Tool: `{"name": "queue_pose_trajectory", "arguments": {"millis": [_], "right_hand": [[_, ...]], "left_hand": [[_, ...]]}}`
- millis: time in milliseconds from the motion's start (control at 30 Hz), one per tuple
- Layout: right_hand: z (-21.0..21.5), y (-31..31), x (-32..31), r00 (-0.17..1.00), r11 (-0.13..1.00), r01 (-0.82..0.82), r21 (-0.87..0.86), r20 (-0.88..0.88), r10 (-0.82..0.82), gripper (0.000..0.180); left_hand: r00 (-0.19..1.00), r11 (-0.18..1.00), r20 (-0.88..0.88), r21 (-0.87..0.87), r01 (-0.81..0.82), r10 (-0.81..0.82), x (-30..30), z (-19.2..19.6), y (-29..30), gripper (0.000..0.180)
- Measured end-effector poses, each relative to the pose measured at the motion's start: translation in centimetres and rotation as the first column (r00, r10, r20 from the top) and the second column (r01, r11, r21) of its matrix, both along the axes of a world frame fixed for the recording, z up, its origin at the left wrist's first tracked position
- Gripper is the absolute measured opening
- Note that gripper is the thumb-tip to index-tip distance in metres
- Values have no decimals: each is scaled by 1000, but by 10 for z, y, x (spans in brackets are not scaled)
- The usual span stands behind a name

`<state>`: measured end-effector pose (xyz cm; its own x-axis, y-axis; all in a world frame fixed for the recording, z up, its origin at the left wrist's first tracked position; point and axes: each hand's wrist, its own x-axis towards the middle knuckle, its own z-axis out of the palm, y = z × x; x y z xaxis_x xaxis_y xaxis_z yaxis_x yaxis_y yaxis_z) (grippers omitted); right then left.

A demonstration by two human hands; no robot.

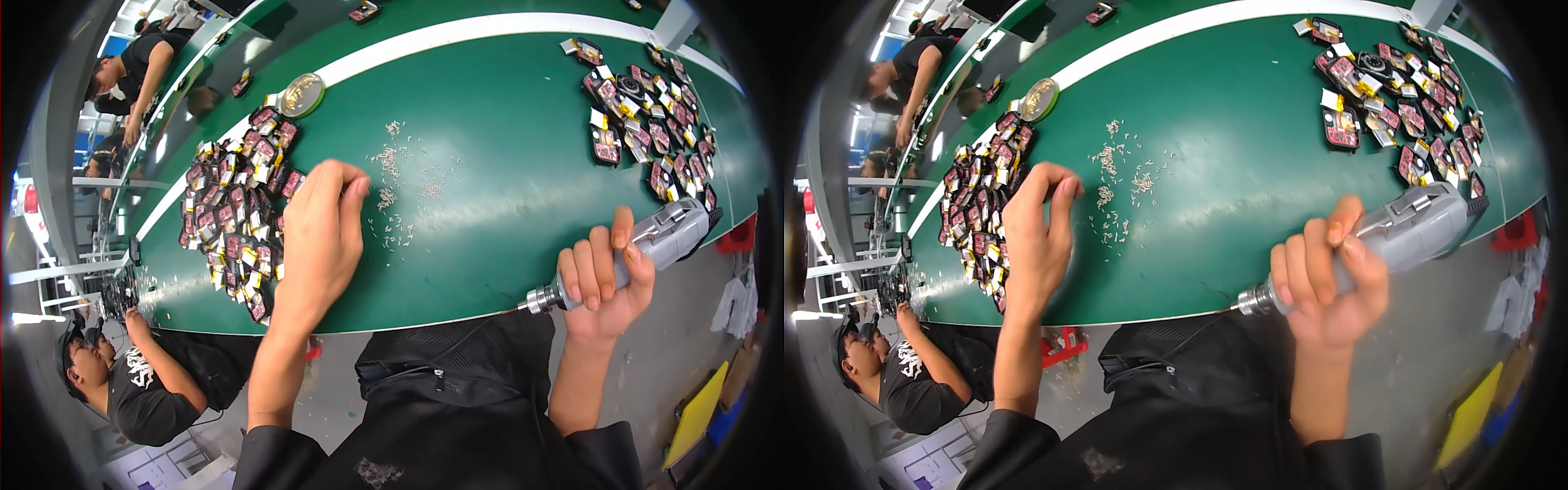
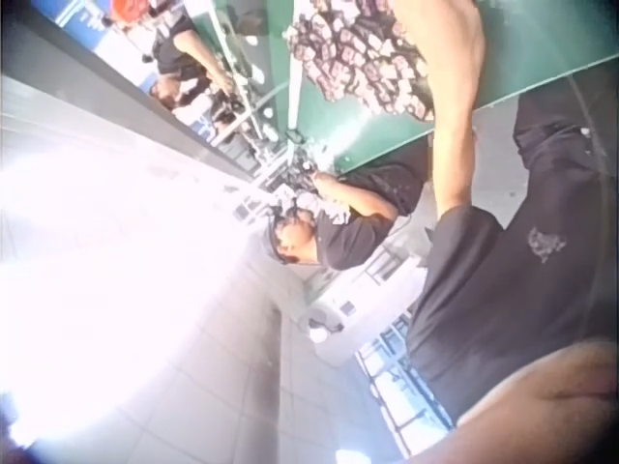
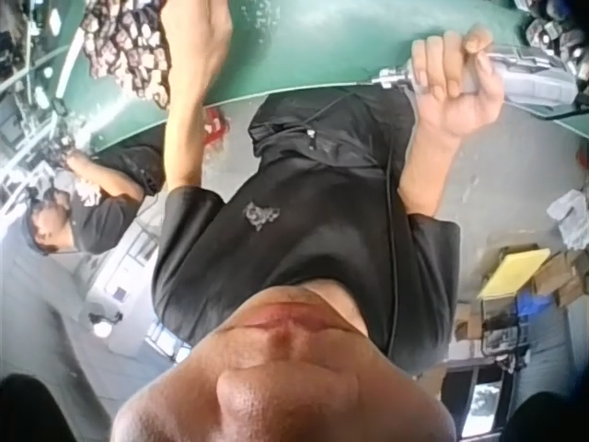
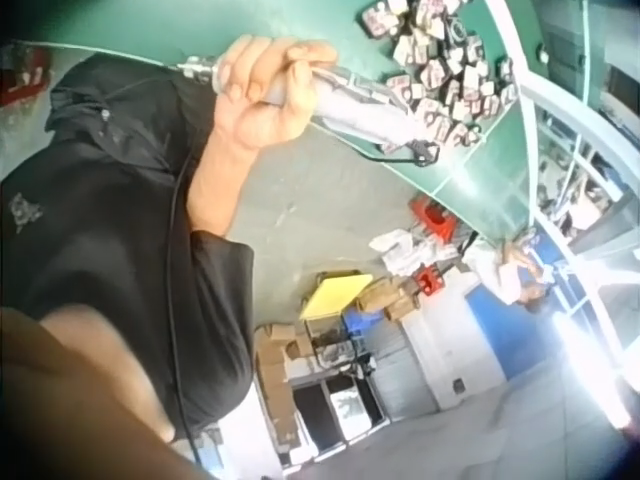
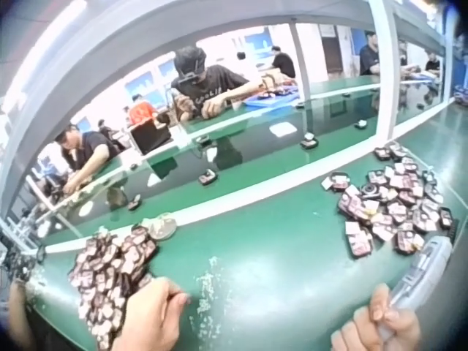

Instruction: Assembling small electronic components using an electric screwdriver at a production line.

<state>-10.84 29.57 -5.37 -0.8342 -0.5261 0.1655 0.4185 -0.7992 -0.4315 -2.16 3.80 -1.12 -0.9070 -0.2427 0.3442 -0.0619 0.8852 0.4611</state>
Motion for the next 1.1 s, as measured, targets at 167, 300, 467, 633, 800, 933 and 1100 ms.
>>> {"name": "queue_pose_trajectory", "arguments": {"millis": [167,300,467,633,800,933,1100], "right_hand": [[7,-9,2,998,998,42,41,34,-44,13],[23,-20,6,999,995,7,-96,-40,-11,19],[48,-41,20,996,971,89,-221,48,-81,10],[50,-42,25,995,972,99,-214,35,-94,10],[48,-42,27,993,979,112,-172,60,-103,11],[47,-39,27,994,983,106,-152,21,-104,11],[46,-42,26,988,982,154,-110,34,-151,11]], "left_hand": [[995,807,-98,588,50,10,32,-13,38,5],[993,550,-109,826,121,-55,47,-14,66,9],[966,77,-237,966,245,-104,53,-24,85,24],[966,-37,-247,969,245,-80,56,-24,98,26],[963,-54,-245,969,240,-109,58,-27,99,26],[975,38,-182,981,188,-130,59,-23,96,22],[980,665,-157,720,198,-122,54,-22,98,27]]}}
